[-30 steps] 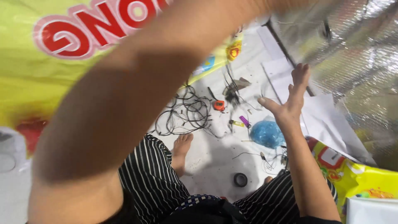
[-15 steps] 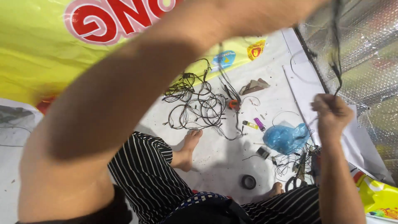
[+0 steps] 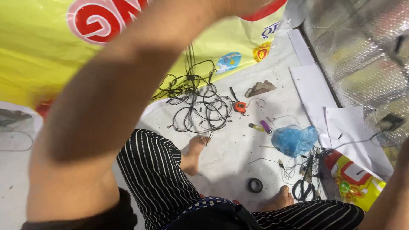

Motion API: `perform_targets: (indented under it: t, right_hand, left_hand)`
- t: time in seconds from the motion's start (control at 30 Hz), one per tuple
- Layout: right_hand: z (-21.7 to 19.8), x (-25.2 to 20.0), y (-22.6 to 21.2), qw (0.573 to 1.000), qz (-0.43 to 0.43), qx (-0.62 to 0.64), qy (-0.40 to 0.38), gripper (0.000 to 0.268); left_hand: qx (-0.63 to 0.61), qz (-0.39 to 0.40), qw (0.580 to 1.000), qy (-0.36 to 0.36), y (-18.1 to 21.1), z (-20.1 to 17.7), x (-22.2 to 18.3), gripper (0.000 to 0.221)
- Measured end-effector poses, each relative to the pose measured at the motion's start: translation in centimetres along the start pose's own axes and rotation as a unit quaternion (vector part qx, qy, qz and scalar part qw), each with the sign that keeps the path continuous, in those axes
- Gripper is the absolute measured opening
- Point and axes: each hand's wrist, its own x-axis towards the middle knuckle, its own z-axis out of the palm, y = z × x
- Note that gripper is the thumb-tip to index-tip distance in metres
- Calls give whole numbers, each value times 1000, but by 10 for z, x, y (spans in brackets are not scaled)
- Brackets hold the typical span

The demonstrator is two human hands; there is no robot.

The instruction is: Untangling a mess of black wires and applying electrical tape to repair or organize them.

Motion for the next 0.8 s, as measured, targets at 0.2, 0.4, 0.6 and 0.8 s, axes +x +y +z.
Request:
perform_targets:
  t: [0.2,0.4,0.6,0.8]
  right_hand:
    - [-27,-37,7,943,46,-317,-88,40]
    - [-5,-54,-23,762,254,-458,-381,65]
    - [-6,-65,-17,884,304,-232,-270,32]
    - [0,-75,12,953,294,-7,-67,53]
  left_hand:
    - [-123,-70,989,-41,14,54,-29,24]
    - [-290,-217,923,-131,41,99,-83,20]
    - [-386,-372,833,-138,37,124,-116,10]
    - [-447,-426,784,-60,36,175,-159,15]
